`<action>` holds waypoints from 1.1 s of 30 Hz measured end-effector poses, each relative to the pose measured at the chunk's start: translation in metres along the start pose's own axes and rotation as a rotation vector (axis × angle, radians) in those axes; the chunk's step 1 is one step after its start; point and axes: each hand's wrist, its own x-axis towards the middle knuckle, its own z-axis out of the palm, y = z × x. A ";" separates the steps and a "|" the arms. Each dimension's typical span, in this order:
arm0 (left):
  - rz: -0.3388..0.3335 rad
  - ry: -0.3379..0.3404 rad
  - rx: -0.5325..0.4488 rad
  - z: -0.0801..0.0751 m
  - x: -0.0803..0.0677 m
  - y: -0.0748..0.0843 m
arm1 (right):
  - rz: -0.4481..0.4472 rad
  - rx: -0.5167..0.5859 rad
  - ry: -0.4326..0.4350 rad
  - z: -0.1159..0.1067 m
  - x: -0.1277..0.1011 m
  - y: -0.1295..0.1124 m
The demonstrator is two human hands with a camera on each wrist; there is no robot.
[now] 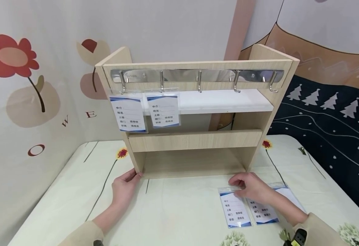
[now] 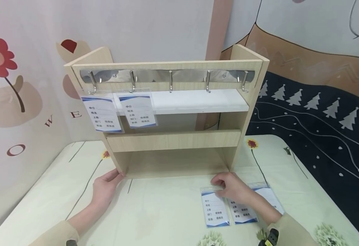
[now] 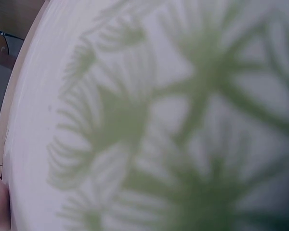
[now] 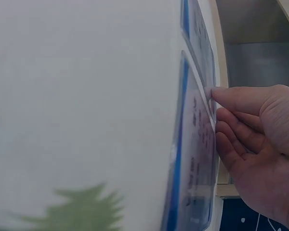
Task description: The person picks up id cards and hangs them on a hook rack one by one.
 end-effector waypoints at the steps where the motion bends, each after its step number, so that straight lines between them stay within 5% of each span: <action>1: -0.002 0.000 0.000 0.000 0.000 0.000 | -0.005 0.003 -0.010 0.000 0.001 -0.001; 18: 0.018 0.017 -0.010 0.001 0.000 -0.001 | -0.076 -0.002 -0.050 -0.003 0.005 0.000; 33: 0.007 -0.007 -0.042 0.000 0.000 0.000 | -0.045 -0.005 -0.053 -0.004 0.006 -0.003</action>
